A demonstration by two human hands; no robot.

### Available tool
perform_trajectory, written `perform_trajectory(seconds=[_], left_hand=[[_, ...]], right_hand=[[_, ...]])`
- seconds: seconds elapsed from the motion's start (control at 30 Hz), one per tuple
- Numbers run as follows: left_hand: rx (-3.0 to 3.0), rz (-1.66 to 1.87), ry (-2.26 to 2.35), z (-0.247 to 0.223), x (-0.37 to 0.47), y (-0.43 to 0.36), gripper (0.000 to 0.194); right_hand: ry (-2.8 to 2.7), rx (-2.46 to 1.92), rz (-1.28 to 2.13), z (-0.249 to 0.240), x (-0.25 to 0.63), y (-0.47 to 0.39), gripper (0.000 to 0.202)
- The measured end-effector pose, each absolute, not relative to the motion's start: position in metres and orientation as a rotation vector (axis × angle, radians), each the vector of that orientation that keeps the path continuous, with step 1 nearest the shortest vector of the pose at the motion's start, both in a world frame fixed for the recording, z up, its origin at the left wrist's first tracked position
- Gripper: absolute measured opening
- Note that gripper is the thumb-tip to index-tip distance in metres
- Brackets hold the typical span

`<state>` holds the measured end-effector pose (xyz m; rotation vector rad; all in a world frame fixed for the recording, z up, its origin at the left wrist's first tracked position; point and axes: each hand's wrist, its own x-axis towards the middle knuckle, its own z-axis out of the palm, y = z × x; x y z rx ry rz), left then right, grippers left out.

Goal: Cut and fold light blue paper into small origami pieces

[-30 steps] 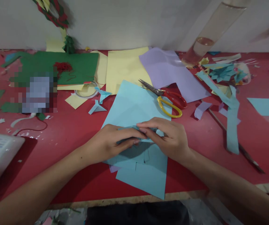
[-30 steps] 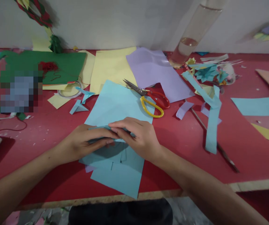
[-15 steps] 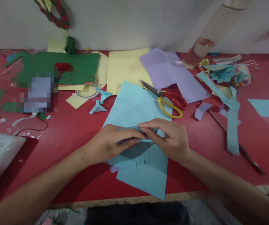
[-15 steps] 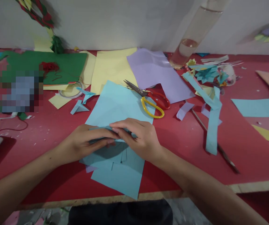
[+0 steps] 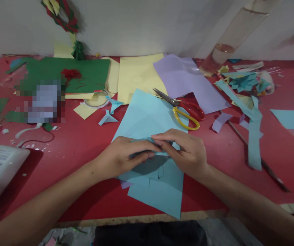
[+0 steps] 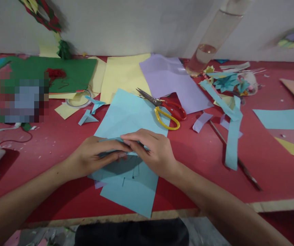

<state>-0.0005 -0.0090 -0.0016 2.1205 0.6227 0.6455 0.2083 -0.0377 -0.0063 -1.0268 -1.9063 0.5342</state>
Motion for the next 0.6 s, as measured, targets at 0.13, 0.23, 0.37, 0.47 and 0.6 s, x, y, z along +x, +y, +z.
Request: perform_trajectory(seconds=[0.13, 0.23, 0.37, 0.47, 0.6], left_hand=[[2.103, 0.648, 0.613, -0.0006, 0.0, -0.0092, 0.017], [2.079, 0.648, 0.614, -0.0006, -0.0003, -0.009, 0.017], [2.042, 0.634, 0.618, -0.0001, -0.0008, -0.0088, 0.016], [2.028, 0.63, 0.629, 0.0012, -0.0004, -0.0092, 0.016], [2.005, 0.672, 0.665, 0.0042, 0.0009, -0.0123, 0.016]], right_hand=[[-1.909, -1.022, 0.539, -0.0064, 0.2087, -0.0378, 0.022], [-1.909, -1.028, 0.537, -0.0057, 0.2087, -0.0379, 0.022], [-1.907, -1.026, 0.531, -0.0054, 0.2085, -0.0379, 0.021], [-1.904, -1.018, 0.519, -0.005, 0.2086, -0.0377, 0.021], [-1.885, -1.038, 0.477, -0.0032, 0.2084, -0.0372, 0.019]])
